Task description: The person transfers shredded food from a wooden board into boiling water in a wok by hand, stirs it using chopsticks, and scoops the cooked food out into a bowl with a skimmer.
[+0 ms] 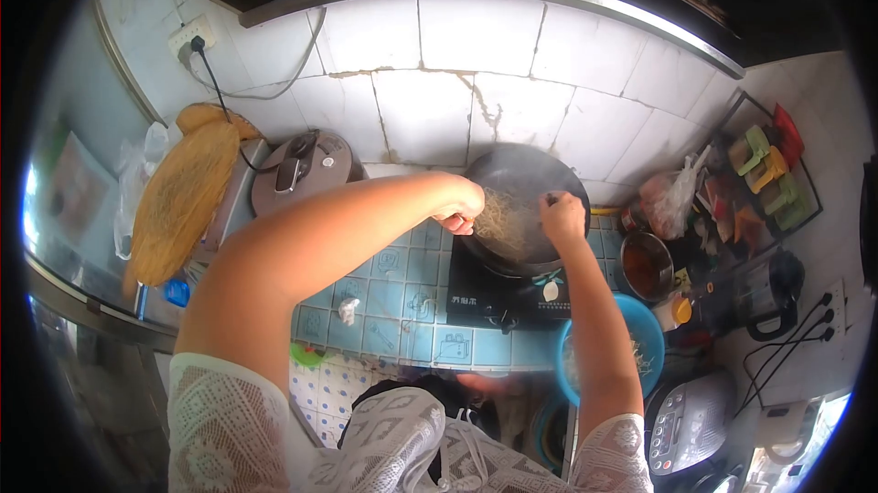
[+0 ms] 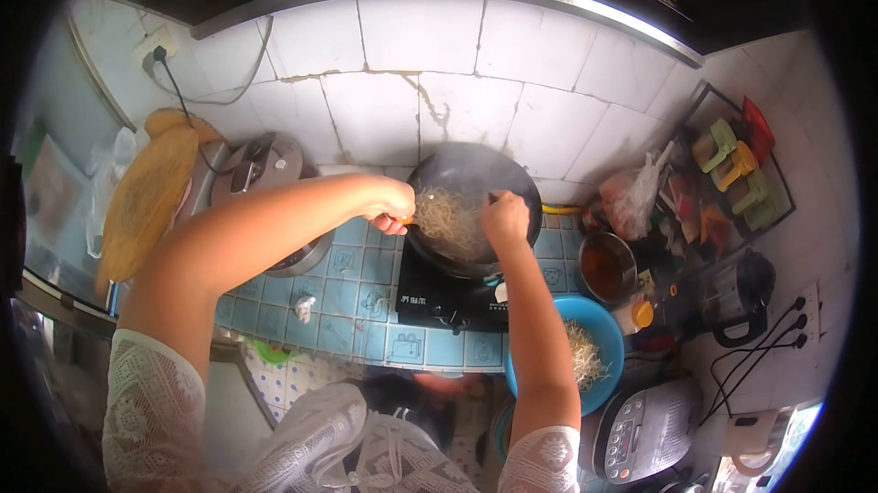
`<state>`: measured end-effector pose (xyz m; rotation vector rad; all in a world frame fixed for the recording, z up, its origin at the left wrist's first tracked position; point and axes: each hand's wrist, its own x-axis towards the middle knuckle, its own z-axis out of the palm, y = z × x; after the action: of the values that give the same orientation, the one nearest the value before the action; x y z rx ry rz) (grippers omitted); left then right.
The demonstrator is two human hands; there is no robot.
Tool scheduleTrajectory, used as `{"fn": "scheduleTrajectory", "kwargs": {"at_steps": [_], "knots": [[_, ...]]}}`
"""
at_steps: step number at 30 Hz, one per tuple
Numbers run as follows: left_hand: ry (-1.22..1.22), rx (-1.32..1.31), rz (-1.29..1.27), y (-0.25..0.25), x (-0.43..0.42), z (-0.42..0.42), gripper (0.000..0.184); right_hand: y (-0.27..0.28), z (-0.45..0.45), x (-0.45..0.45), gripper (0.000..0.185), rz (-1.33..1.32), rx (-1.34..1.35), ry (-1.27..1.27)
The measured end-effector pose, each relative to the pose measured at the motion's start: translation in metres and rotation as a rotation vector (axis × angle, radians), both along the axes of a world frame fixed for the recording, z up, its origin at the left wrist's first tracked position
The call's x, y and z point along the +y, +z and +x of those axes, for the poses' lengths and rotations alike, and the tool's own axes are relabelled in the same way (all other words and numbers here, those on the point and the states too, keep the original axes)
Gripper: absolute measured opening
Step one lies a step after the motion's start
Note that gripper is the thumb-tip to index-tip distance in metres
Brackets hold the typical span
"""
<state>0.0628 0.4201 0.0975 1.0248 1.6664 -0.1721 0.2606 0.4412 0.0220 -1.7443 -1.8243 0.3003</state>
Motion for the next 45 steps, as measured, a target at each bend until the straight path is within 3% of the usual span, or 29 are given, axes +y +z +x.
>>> {"fn": "scheduleTrajectory", "kwargs": {"at_steps": [6,9,12,19,22,23,30,33,36,39,40,42,45], "knots": [[0.018,0.03,-0.039,-0.007,-0.001,0.004,0.025,-0.014,0.006,0.006,0.02,-0.009,-0.094,-0.017],[0.016,-0.063,-0.04,-0.002,-0.006,0.002,0.014,-0.017,-0.01,-0.003,0.017,-0.09,0.275,0.057],[0.098,-0.088,0.048,0.004,-0.017,0.003,0.014,-0.013,-0.011,-0.007,0.016,-0.067,0.439,0.195],[0.098,-0.135,0.056,-0.007,-0.017,-0.002,0.011,0.051,0.017,-0.03,0.017,-0.2,0.269,0.194],[0.056,-0.071,0.063,-0.017,-0.009,-0.004,0.017,0.024,0.017,-0.045,0.018,-0.316,0.251,0.16],[0.046,-0.028,0.064,-0.02,-0.007,-0.004,0.016,-0.004,0.022,-0.039,0.017,-0.128,0.143,0.167],[-0.05,-0.111,0.094,-0.088,0.017,-0.026,0.015,-0.017,0.005,-0.027,0.021,0.075,0.252,0.105],[0.047,-0.002,0.036,-0.014,-0.006,0.007,0.015,-0.016,-0.01,-0.007,0.019,0.125,0.163,0.123],[0.129,-0.136,0.043,-0.054,0.008,-0.002,0.013,0.005,-0.015,0.003,0.017,0.035,0.282,0.199],[0.307,-0.233,0.05,-0.006,-0.012,0.015,0.008,0.031,-0.01,0.01,0.016,-0.01,0.166,0.211],[0.303,-0.227,0.054,-0.004,-0.012,0.016,0.008,0.023,-0.006,0.019,0.016,-0.006,0.173,0.209],[0.416,-0.47,0.015,0.0,-0.012,0.02,0.005,-0.006,0.003,0.043,0.016,0.1,0.004,0.203],[0.521,-0.543,0.044,0.005,-0.019,0.027,0.001,-0.015,-0.005,0.044,0.014,-0.001,0.082,0.205]]}}
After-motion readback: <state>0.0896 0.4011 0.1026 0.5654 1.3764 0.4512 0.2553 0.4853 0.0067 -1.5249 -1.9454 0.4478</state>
